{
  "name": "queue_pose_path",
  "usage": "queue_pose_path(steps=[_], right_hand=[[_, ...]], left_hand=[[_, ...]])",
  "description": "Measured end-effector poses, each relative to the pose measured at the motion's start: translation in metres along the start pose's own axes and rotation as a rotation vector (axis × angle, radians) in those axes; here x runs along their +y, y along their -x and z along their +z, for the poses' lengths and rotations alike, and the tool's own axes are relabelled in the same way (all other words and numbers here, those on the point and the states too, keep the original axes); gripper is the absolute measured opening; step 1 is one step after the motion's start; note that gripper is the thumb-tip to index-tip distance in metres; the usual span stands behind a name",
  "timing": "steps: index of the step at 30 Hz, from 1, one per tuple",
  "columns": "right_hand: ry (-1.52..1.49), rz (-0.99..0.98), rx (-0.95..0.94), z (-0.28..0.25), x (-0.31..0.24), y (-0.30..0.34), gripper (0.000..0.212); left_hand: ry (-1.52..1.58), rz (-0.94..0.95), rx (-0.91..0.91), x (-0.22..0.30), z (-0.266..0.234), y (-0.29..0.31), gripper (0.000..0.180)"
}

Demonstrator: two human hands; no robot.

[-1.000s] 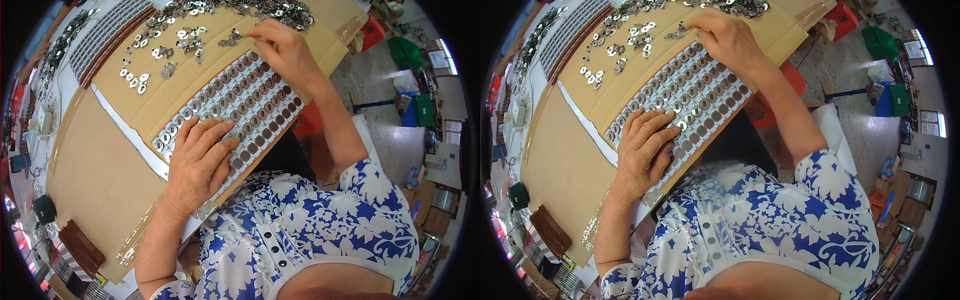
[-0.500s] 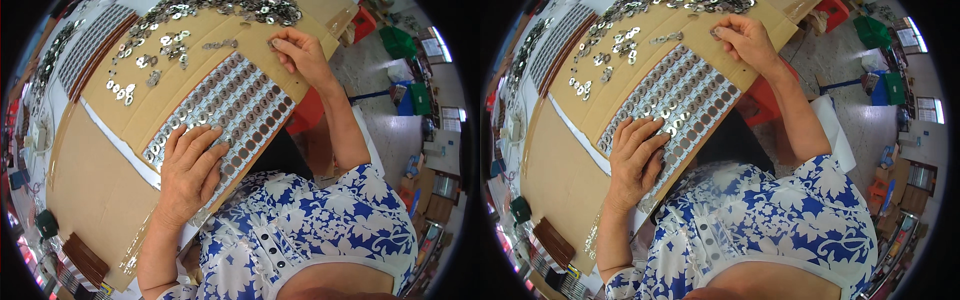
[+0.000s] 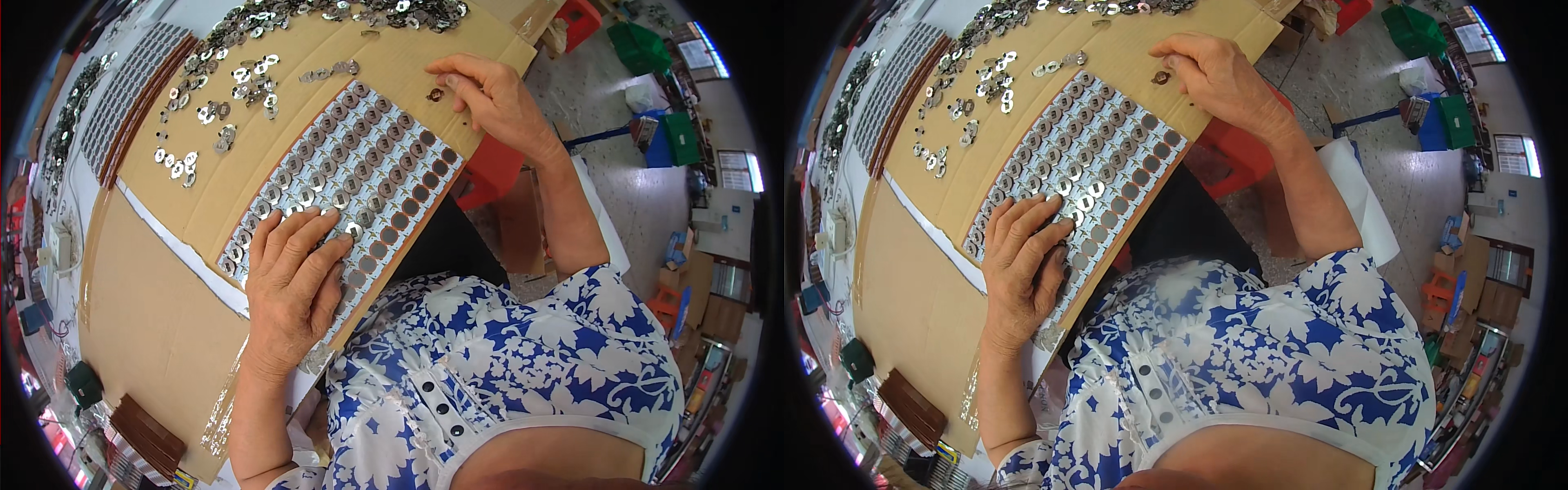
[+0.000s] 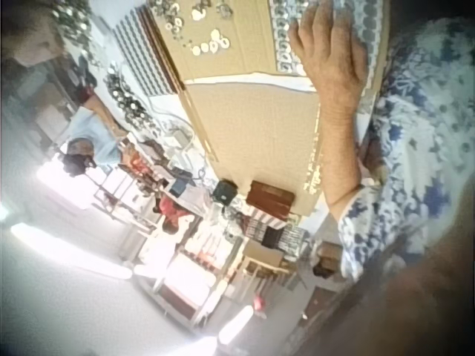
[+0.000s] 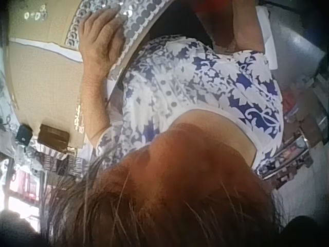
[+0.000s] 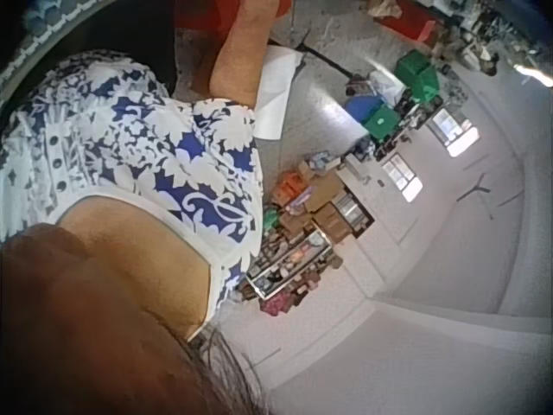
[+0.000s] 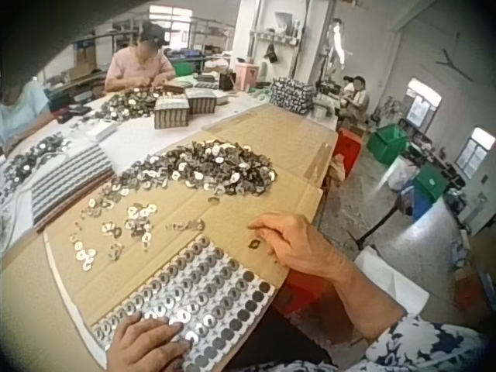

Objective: The person assembles components by picking up metal pieces from cardboard and inserting them one by one into slots on a panel board by hand.

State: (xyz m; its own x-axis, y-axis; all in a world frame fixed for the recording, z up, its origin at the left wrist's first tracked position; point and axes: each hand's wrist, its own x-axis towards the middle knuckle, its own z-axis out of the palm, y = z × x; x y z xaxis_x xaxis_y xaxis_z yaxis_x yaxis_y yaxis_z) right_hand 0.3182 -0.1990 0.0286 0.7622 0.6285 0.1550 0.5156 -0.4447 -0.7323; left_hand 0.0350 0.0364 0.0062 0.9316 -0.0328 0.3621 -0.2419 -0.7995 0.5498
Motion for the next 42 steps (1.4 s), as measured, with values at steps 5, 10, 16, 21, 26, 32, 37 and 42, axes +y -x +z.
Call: queue_pose_path(steps=[5,10,16,21,26,32,37,42], right_hand=[[0.121,-0.127,0.034,0.001,0.011,0.006,0.016],[-0.204,-0.008,-0.146,-0.011,-0.005,0.012,0.011],[-0.323,0.093,-0.479,-0.014,-0.018,0.017,0.012],[-0.154,-0.03,-0.473,-0.009,-0.014,0.013,0.01],[0.062,-0.342,-0.394,-0.006,-0.016,0.012,0.008],[-0.027,-0.039,-0.194,0.009,-0.025,0.038,0.009],[-0.061,-0.167,0.067,0.03,-0.012,0.061,0.009],[0.063,-0.196,0.214,0.048,-0.021,0.074,0.008]], left_hand=[[-0.002,0.004,0.002,-0.001,0.001,0.0,0.031],[-0.007,0.005,-0.001,-0.002,0.001,0.0,0.03],[-0.006,0.012,-0.005,-0.003,0.001,0.001,0.032],[0.0,0.019,0.003,-0.003,0.001,0.002,0.033],[0.005,0.025,0.005,-0.003,0.001,0.002,0.034],[0.031,-0.002,-0.002,0.001,0.0,0.0,0.034],[0.033,-0.005,0.004,0.003,0.003,-0.001,0.034],[0.026,0.001,0.007,0.004,0.001,0.002,0.032]])
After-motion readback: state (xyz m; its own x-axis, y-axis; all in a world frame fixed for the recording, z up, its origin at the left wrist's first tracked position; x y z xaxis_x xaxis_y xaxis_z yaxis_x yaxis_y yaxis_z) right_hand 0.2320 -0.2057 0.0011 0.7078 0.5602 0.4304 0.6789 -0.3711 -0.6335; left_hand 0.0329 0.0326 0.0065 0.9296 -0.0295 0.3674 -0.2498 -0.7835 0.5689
